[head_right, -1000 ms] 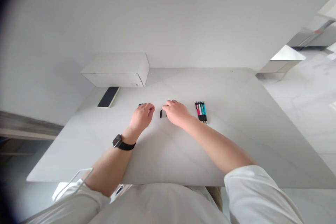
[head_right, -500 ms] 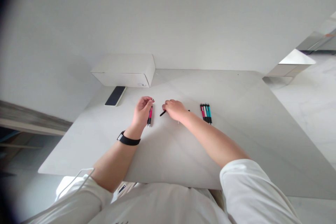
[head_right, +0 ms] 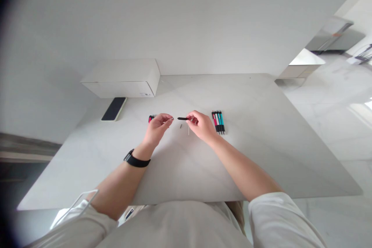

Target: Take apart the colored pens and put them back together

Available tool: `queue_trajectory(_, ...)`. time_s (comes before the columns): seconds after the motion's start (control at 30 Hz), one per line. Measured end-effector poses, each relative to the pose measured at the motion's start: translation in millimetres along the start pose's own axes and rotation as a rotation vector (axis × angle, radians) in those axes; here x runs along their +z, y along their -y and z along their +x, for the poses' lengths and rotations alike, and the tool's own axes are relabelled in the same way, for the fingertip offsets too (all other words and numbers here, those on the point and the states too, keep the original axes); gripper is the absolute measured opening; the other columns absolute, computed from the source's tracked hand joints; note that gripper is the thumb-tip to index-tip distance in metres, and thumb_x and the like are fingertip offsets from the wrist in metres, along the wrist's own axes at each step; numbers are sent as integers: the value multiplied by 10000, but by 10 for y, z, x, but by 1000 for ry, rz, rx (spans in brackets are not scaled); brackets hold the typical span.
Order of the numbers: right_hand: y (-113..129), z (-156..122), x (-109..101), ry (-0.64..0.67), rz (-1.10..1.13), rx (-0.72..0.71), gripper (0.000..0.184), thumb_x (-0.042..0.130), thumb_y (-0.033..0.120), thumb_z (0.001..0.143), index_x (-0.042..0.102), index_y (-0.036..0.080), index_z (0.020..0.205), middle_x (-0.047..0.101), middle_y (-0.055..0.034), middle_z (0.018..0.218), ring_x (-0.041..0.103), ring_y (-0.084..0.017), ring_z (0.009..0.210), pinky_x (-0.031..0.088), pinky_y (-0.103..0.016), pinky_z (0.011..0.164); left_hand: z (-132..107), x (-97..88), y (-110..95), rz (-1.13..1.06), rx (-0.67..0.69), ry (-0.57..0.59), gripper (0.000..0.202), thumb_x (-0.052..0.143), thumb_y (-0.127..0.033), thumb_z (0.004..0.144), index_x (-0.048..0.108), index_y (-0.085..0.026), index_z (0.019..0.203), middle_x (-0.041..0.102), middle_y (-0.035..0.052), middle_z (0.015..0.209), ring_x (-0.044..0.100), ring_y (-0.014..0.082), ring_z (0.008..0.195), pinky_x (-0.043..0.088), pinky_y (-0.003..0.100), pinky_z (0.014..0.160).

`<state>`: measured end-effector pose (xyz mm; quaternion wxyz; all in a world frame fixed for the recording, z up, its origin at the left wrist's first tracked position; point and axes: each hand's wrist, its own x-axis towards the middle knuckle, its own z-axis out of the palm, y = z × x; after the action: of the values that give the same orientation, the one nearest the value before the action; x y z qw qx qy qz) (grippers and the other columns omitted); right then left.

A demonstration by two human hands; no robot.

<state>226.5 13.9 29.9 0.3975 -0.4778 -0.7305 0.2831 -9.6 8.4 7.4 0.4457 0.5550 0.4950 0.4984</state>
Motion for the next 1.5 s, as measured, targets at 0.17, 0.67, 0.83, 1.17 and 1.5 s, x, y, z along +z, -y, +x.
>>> queue_trajectory(0.17, -73, -171, 103, -68, 10, -40, 121, 646, 292, 948, 692, 251, 1052, 729, -23, 901, 632, -162, 686, 506, -297, 668, -27, 14, -25, 4, 1, 57, 288, 750, -440, 890, 719, -198, 1042, 713, 54, 945, 632, 141, 780, 473, 242, 661)
queue_trajectory(0.67, -74, -222, 149, -121, -29, -82, 107, 629, 253, 953, 686, 249, 1043, 718, -24, 894, 622, -163, 689, 502, -304, 647, -40, 62, -30, 25, 37, 126, 256, 756, -423, 895, 726, -195, 1006, 734, 61, 922, 656, 154, 799, 491, 263, 698)
queue_trajectory(0.83, -91, -226, 152, -121, -50, -101, 118, 625, 222, 948, 683, 250, 1048, 714, -21, 908, 622, -161, 695, 496, -303, 645, -48, 57, -46, 44, 31, 125, 261, 757, -433, 889, 726, -201, 1005, 746, 65, 934, 671, 165, 811, 502, 269, 705)
queue_trajectory(1.17, -89, -240, 137, -147, -123, -235, 138, 599, 189, 968, 670, 257, 1064, 691, -38, 933, 603, -172, 698, 507, -327, 674, -61, 42, -54, 141, 6, 136, 267, 739, -452, 893, 746, -212, 1010, 752, 52, 931, 660, 156, 776, 506, 275, 704)
queue_trajectory(1.5, -39, -250, 100, -108, -84, -193, 137, 580, 345, 1025, 671, 276, 1101, 688, -65, 979, 628, -202, 755, 540, -355, 692, -56, 66, -15, 9, -23, 143, 299, 781, -463, 862, 752, -191, 983, 733, 59, 869, 647, 152, 736, 486, 263, 655)
